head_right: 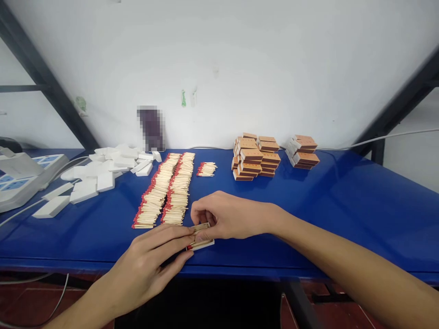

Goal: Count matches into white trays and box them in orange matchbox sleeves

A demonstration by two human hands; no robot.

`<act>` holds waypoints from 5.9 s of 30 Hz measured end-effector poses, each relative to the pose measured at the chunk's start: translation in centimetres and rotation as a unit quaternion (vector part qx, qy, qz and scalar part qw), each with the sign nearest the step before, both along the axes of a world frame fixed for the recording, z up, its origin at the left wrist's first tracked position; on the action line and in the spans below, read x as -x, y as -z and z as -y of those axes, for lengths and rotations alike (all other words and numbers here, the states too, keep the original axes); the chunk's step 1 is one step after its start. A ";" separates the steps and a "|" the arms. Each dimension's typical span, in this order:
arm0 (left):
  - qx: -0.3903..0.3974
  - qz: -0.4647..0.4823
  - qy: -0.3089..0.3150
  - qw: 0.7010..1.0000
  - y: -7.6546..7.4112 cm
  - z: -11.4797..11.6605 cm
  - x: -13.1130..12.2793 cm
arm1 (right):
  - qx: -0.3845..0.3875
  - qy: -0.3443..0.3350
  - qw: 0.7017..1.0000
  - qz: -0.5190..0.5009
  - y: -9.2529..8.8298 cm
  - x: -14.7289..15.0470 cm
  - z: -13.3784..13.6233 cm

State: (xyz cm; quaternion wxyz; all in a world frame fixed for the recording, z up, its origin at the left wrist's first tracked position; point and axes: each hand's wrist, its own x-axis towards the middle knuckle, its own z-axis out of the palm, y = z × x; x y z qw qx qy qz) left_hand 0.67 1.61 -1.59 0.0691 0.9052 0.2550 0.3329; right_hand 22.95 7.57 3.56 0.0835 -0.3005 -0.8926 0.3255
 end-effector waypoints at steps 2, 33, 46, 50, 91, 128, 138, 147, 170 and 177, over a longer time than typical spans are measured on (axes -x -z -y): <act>-0.006 0.002 0.004 1.000 0.0 -0.1 -0.1 | -0.021 0.001 1.000 0.011 -0.4 0.0 0.2; -0.090 -0.070 -0.040 0.993 -0.2 -0.1 0.1 | -0.428 0.239 0.872 0.011 0.8 -13.4 -7.3; -0.039 -0.063 -0.078 0.994 0.3 0.1 0.2 | -0.473 0.215 0.851 -0.074 1.4 -10.1 -3.6; -0.020 -0.037 -0.097 0.994 0.6 0.2 0.0 | -0.383 0.091 0.918 -0.052 2.4 -8.0 1.7; 0.016 -0.018 -0.021 0.999 -0.8 0.1 0.5 | -0.124 0.019 0.989 -0.079 2.4 -3.3 6.2; -0.098 -0.076 -0.030 0.992 -1.0 0.1 0.1 | -0.258 0.596 0.751 0.123 -1.0 -23.2 -8.4; -0.123 -0.101 -0.023 0.987 -1.3 0.0 0.0 | -0.204 0.648 0.707 0.197 -1.1 -22.6 -11.7; -0.092 -0.068 -0.023 0.993 -1.2 0.1 -0.1 | -0.198 0.650 0.706 0.202 -1.2 -22.6 -11.7; -0.075 -0.034 -0.029 0.996 -0.7 0.2 -0.4 | -0.204 0.634 0.706 0.239 -0.9 -20.9 -8.8; -0.028 0.034 -0.034 0.998 -2.7 -0.4 1.6 | -0.371 0.566 0.705 0.211 -2.2 -16.5 -6.3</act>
